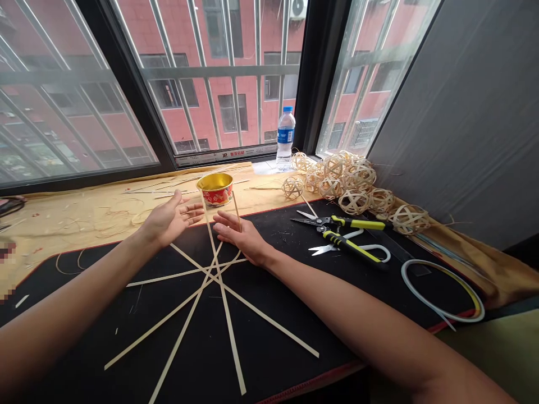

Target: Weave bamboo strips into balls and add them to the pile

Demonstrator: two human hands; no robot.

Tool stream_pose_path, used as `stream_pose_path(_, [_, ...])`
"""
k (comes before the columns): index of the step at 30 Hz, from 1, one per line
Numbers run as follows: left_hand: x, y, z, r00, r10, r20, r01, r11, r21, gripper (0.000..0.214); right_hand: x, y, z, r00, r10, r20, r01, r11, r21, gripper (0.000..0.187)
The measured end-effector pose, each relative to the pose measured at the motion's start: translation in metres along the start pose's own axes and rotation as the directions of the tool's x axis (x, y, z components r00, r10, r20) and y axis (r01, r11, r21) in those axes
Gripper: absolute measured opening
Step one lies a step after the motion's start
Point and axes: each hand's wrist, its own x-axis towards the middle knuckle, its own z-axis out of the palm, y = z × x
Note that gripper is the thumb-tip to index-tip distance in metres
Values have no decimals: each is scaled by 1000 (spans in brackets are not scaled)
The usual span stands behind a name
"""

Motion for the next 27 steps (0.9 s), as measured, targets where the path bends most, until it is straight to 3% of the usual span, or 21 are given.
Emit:
stream_pose_path(4, [-21, 9, 12, 977, 200, 70, -202, 979, 16, 35, -1, -1, -1, 998, 1, 65, 0, 1000, -21, 55])
stream_pose_path(7, [-35, 13, 18, 907, 367, 208, -399, 906, 144, 46, -2, -2, -1, 993, -11, 117, 16, 999, -34, 51])
stream_pose_path(10, [-40, 20, 8, 860, 431, 273, -506, 792, 342, 51, -3, -4, 0, 991, -20, 129, 26, 999, -41, 47])
stream_pose_path(12, [-38, 27, -14, 867, 457, 201, -489, 697, 524, 48, -4, -5, 1, 991, -19, 129, 25, 998, -51, 46])
stream_pose_path(15, [-30, 38, -64, 872, 487, 39, -358, 582, 730, 43, -5, -6, 2, 991, -19, 131, 28, 997, -71, 45])
stream_pose_path(20, [-10, 44, -141, 860, 510, -28, -195, 377, 905, 3, -4, -4, 2, 992, -27, 122, 38, 995, -89, 45])
stream_pose_path(23, [8, 37, -159, 860, 507, 54, -219, 273, 937, 5, -4, -4, 3, 992, -27, 122, 39, 995, -94, 45])
stream_pose_path(27, [36, 22, -156, 889, 427, 165, -266, 189, 945, 17, -4, -5, 4, 992, -31, 124, 42, 995, -91, 43])
